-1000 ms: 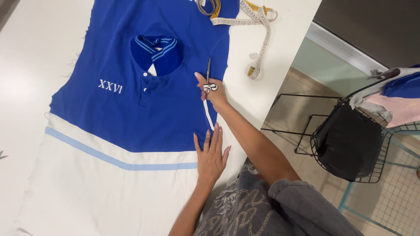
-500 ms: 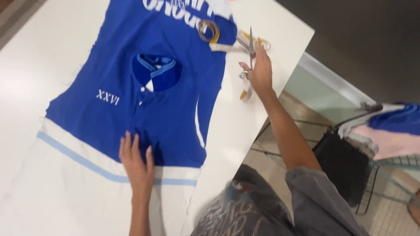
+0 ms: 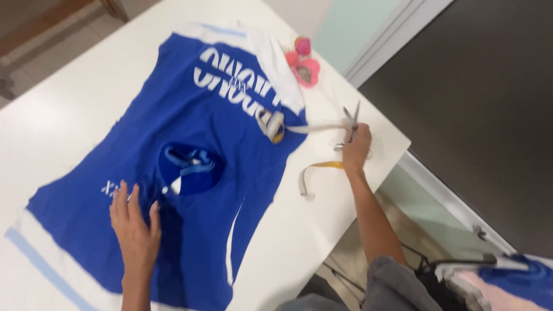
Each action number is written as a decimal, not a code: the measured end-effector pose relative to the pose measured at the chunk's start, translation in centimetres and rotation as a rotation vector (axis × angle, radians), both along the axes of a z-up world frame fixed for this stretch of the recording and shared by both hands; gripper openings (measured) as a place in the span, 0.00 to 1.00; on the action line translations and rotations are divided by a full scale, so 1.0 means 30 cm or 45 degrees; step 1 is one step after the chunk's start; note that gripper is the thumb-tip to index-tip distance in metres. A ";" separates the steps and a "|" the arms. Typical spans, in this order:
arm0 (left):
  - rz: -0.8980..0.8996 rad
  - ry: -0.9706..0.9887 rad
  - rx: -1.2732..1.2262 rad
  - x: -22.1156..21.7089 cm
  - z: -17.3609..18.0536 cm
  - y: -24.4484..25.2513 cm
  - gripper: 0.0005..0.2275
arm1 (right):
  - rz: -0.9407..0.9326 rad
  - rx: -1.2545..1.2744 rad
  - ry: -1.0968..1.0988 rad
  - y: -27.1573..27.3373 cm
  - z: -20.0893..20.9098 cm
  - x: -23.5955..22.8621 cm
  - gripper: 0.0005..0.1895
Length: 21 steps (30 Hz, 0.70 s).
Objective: The person uses scissors to cut the sleeves off a blue polo shirt laid out on a white table. After removing the sleeves, the person smooths the fabric and uses a measuring tape to measure the side seam of the shirt.
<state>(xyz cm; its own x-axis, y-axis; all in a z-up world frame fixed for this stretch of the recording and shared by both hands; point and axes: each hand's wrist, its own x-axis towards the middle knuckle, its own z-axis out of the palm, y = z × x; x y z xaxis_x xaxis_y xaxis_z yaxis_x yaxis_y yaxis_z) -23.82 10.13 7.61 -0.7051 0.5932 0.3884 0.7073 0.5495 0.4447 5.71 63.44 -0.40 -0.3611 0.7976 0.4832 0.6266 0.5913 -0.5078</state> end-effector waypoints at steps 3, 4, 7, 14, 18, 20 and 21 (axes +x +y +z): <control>-0.024 0.086 0.083 -0.060 0.011 0.088 0.22 | -0.104 -0.028 0.085 0.154 0.037 0.015 0.04; -0.015 0.081 0.085 -0.060 0.013 0.108 0.22 | -0.095 -0.026 0.079 0.200 0.031 0.030 0.04; 0.031 0.095 0.112 -0.070 0.036 0.159 0.21 | -0.207 0.003 0.042 0.231 0.097 0.007 0.07; 0.032 0.060 0.179 -0.153 0.037 0.226 0.21 | 0.720 0.076 0.005 -0.224 0.229 -0.414 0.22; 0.130 0.072 0.153 -0.262 -0.004 0.171 0.20 | 0.662 0.291 -0.495 -0.281 0.056 -0.629 0.43; 0.200 0.176 0.145 -0.325 -0.086 0.109 0.21 | 0.783 0.114 -0.160 -0.197 -0.078 -0.584 0.31; 0.236 0.263 0.136 -0.370 -0.115 0.058 0.22 | 0.867 -0.085 0.151 -0.163 -0.147 -0.593 0.21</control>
